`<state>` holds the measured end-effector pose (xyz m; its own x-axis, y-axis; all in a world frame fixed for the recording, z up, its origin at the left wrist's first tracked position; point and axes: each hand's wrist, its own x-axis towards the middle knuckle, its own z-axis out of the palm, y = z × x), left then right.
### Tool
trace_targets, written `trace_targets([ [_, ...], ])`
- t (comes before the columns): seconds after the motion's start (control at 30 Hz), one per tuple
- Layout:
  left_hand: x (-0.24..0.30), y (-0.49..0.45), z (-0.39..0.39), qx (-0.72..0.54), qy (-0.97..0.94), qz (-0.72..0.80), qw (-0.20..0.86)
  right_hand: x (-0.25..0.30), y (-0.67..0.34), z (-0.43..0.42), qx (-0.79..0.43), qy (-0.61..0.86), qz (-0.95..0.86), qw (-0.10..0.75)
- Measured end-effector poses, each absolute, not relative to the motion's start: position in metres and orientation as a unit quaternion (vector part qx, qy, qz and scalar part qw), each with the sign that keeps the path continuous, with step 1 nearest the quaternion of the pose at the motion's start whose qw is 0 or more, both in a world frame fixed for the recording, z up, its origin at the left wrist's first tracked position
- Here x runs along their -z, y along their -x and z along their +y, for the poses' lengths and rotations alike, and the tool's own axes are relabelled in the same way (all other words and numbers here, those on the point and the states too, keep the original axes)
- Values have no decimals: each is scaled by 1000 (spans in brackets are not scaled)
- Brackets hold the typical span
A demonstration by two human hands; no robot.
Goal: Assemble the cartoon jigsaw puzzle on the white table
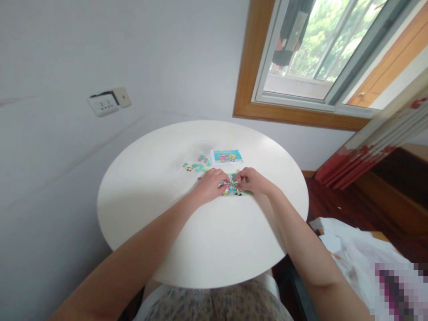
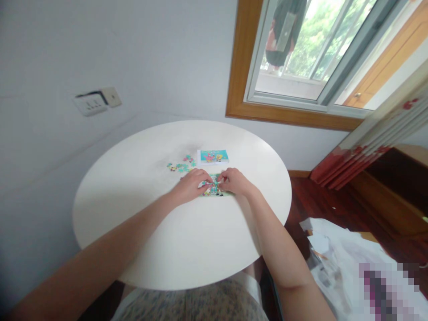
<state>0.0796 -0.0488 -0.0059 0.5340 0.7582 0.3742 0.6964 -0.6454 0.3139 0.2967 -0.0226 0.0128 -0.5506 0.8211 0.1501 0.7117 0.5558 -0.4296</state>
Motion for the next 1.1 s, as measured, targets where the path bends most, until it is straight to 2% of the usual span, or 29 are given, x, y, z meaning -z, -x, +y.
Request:
trace_targets([
  [1.1, 7, -80, -50, -244, -877, 410, 63, -13, -292, -26, -169, 465, -853, 168],
])
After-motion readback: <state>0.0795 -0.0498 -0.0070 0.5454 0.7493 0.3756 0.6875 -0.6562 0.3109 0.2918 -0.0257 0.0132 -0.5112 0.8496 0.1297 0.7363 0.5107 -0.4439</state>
